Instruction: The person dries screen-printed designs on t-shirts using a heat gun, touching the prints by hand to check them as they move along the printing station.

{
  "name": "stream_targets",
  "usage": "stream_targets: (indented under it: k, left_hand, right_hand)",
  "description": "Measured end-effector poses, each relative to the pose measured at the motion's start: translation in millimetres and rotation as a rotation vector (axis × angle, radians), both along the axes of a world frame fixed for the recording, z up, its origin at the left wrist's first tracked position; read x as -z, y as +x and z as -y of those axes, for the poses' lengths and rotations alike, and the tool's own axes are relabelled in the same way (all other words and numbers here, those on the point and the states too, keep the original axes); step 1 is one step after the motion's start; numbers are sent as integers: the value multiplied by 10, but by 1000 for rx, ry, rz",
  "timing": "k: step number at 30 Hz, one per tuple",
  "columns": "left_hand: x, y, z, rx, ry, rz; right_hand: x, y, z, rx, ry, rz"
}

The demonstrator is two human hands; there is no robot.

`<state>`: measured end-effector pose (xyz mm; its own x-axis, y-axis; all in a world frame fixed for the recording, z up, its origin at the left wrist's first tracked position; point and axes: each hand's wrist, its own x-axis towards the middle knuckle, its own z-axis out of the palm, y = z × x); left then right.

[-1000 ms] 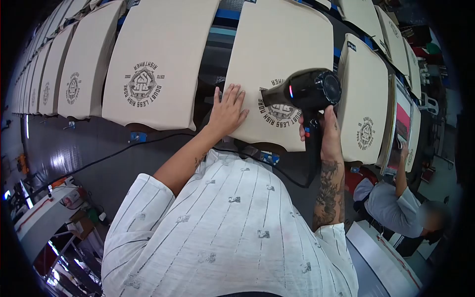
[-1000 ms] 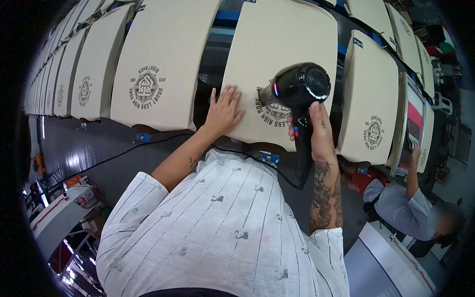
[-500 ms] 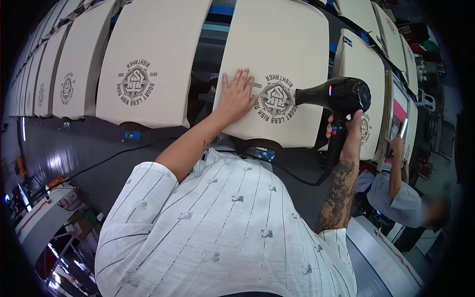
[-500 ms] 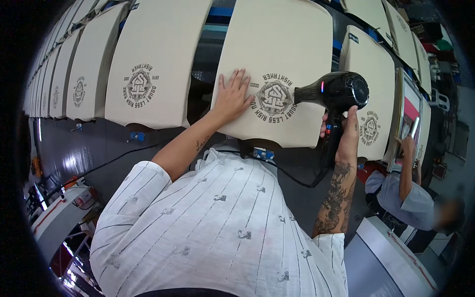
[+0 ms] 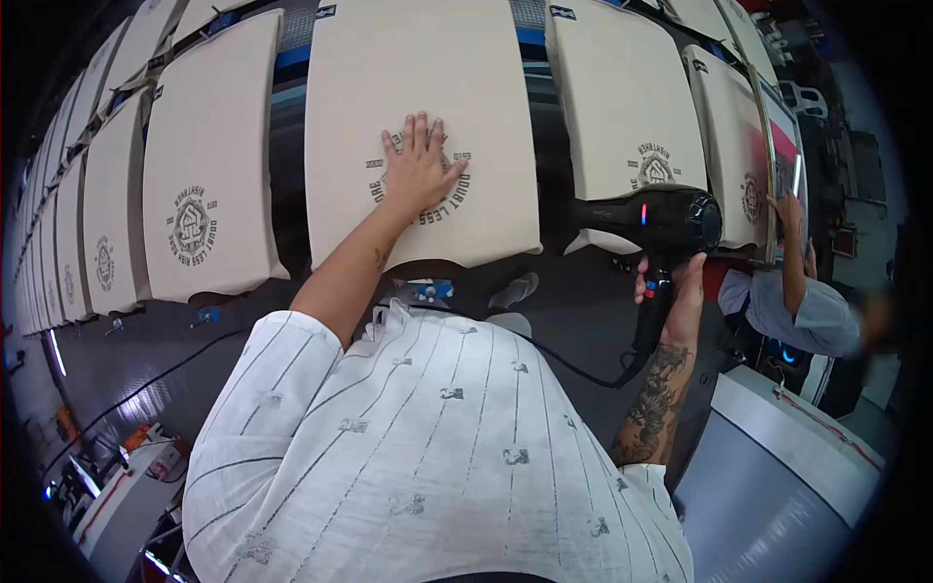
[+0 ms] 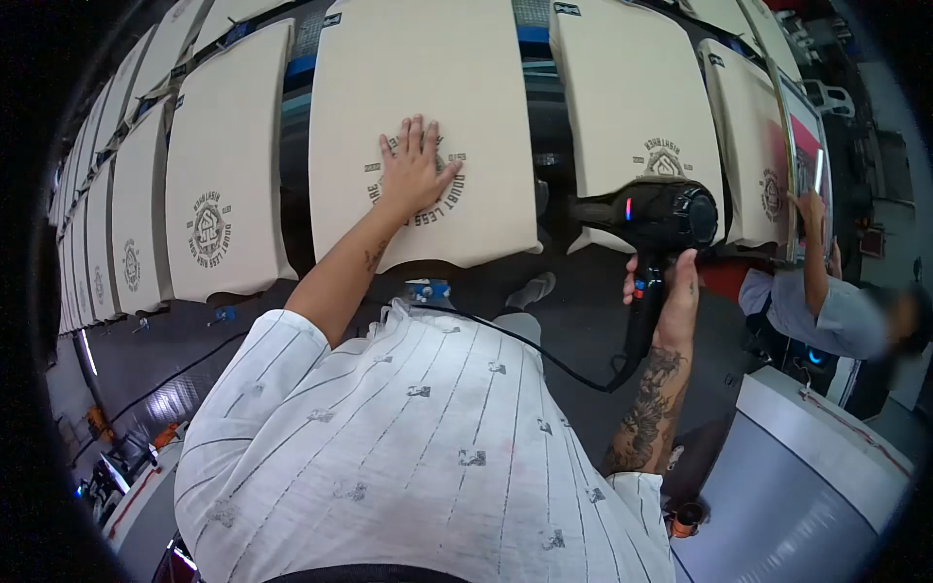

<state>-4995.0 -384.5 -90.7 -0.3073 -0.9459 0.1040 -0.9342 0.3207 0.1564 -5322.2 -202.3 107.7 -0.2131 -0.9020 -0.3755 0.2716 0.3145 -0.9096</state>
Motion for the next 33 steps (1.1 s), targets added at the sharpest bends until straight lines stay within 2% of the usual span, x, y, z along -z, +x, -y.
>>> stream_targets:
  k: [3, 6, 10, 13, 14, 17, 18, 19, 20, 23, 26, 29, 33]
  left_hand:
    - [-27, -59, -38, -33, -23, 52]
    - [-330, -149, -47, -79, 82, 145]
    - [-547, -30, -395, -331, 78, 99]
    - [-704, 448, -922, -557, 121, 187]
    - [-567, 779, -1188, -630, 65, 232]
    - [-936, 1217, -1930, -977, 413, 319]
    - [-1005, 1367, -2156, -1047, 629, 394]
    - [-1141, 1400, -2384, -1008, 848, 492]
    - [-1170, 1459, -2554, -1023, 848, 489]
    - [-1172, 1612, -2915, -1086, 1586, 328]
    - [-1147, 1668, -2936, -1075, 1634, 185]
    - [-1032, 1775, -2802, -968, 1650, 198]
    - [-909, 1810, -2506, -890, 1698, 195]
  right_hand:
    - [67, -815, -108, 52, -18, 7]
    - [137, -1616, -69, 83, -46, 0]
    - [222, -2492, 23, 79, 12, -76]
    - [256, -2912, 260, 72, 39, -58]
    - [216, -2954, 369, 56, -9, -60]
    - [297, -3261, 707, -30, 52, 14]
    - [208, -3159, 824, 11, 33, 8]
    - [209, -3118, 943, -1, 28, 12]
    - [219, -3078, 1055, -16, -5, -39]
    - [247, -2924, 1291, -83, -13, -75]
    - [222, -2547, 1403, -211, 14, -66]
    - [171, -2328, 1409, -299, 42, 0]
    - [179, -2505, 1343, -219, 52, -93]
